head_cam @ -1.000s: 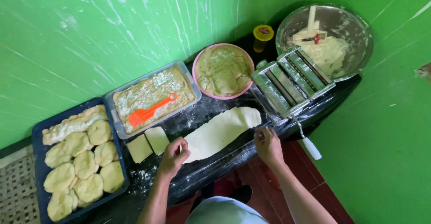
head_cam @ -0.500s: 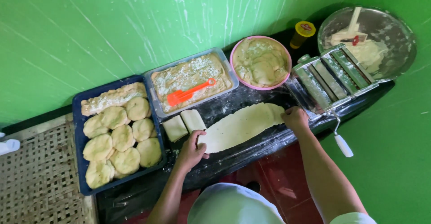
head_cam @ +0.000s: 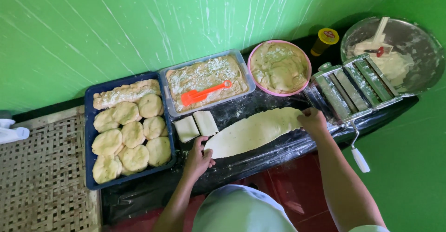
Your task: Preparing and flattening dough using a manual roller and folding it into shapes
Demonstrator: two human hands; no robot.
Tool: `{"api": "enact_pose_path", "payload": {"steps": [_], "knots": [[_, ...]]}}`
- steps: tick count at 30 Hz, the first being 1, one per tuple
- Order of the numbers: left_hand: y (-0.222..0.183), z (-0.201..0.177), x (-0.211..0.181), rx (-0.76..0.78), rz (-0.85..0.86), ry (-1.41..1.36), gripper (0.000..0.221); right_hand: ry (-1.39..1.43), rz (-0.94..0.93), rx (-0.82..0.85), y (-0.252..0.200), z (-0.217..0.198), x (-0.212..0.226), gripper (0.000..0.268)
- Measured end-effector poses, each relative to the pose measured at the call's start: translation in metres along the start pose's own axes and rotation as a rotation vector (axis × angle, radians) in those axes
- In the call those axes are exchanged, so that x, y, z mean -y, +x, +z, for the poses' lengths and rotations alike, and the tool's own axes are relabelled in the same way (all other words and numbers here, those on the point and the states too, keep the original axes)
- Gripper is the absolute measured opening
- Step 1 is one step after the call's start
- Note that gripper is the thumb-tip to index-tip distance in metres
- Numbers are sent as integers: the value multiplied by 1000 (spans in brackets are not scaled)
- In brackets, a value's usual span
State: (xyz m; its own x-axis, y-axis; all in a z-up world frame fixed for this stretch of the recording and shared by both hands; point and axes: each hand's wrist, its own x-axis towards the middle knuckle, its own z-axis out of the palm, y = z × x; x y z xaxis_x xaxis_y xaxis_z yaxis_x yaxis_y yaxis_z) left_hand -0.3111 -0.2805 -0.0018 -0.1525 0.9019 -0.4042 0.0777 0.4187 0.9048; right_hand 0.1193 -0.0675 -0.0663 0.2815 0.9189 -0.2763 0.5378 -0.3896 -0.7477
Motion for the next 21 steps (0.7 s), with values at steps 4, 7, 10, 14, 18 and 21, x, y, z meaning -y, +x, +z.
{"api": "enact_pose_path", "payload": {"steps": [4,7,10,14,18,21], "knots": [[-3,1,-2,-34,-4,37,50,247,17,75,-18,-20,36,47],[-3,2,1,-48,-1,92,50,250,31,153,-20,-18,34,48],[-1,2,2,-63,-46,199,49,195,27,168,-24,-14,39,46],[-6,0,14,-104,-96,135,39,-75,-185,98,-58,-13,70,33],[-2,4,34,-171,-88,-12,34,-317,-421,120,-135,14,126,29],[-3,9,40,-190,-110,-235,42,-391,-562,189,-160,67,123,23]]}}
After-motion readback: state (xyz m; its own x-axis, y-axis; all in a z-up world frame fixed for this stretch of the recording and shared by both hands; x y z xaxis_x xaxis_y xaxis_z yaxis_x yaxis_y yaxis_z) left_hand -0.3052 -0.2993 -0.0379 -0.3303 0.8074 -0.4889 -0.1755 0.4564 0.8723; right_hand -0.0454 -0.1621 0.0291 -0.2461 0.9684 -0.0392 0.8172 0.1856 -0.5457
